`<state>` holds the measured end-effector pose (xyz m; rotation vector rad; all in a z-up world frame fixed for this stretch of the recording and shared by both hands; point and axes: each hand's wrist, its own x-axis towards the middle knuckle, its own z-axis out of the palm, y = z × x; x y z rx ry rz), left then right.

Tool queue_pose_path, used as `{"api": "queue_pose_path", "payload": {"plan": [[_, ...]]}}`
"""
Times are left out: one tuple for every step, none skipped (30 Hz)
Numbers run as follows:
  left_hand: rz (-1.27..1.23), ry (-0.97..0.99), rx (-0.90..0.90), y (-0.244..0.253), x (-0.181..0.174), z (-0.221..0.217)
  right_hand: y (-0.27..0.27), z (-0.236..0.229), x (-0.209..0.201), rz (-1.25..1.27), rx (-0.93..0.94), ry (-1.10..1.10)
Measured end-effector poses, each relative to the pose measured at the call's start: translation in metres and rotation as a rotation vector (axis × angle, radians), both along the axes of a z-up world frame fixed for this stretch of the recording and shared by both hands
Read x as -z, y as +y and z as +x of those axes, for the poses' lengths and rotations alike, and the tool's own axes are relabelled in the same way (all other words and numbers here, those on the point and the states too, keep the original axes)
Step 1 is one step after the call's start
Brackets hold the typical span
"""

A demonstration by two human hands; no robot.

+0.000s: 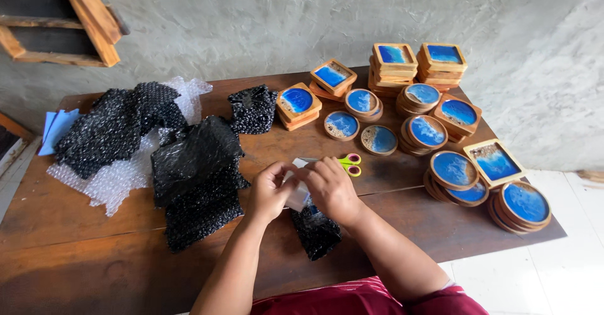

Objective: The person wraps wooden coasters in black bubble wrap and secures them using adhesive tape cut with scissors.

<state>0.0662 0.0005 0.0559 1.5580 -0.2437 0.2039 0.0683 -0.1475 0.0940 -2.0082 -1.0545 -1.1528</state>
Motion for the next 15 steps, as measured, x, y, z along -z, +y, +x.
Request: {"api": "queue_pose_path", "payload": {"plan": [[0.071,0.014,-0.042,-0.001,0.001,0.000,-0.001,0.000,0.002,-0.107,0.022,-0.124],[0.076,0.018,-0.031,0.000,0.001,-0.002,-0.001,-0.003,-0.001,-0.102,0.032,-0.120],[0.168,0.056,-0.093,0.001,0.001,-0.004,0.000,-0.006,-0.003,-0.093,0.038,-0.138],[0.256,0.089,-0.157,0.001,0.001,-0.005,0.001,-0.007,-0.007,-0.088,0.043,-0.161],[0.259,0.087,-0.148,-0.003,-0.004,-0.007,0.000,-0.006,-0.004,-0.087,0.052,-0.161],[0.206,0.054,-0.149,-0.005,-0.009,-0.009,0.000,-0.004,-0.002,-0.038,0.039,-0.127],[0.153,0.021,-0.150,-0.007,-0.014,-0.012,0.002,-0.003,-0.001,0.011,0.027,-0.093],[0.152,0.019,-0.153,-0.005,-0.011,-0.008,0.003,-0.001,0.001,0.011,0.023,-0.095],[0.221,0.062,-0.162,-0.004,-0.009,-0.004,0.004,0.001,0.002,0.089,-0.029,0.017],[0.287,0.107,-0.170,-0.003,-0.007,-0.001,0.005,0.002,0.003,0.164,-0.082,0.130],[0.282,0.108,-0.173,-0.002,-0.005,-0.002,0.007,0.003,0.005,0.160,-0.085,0.130],[0.238,0.079,-0.158,-0.001,-0.004,-0.003,0.010,0.004,0.008,0.242,-0.082,0.270],[0.194,0.050,-0.143,0.000,-0.003,-0.004,0.012,0.005,0.011,0.325,-0.077,0.409],[0.190,0.051,-0.149,0.000,-0.002,-0.004,0.013,0.006,0.011,0.320,-0.082,0.411],[0.212,0.053,-0.138,0.000,-0.002,-0.004,0.013,0.007,0.011,0.347,-0.086,0.474]]}}
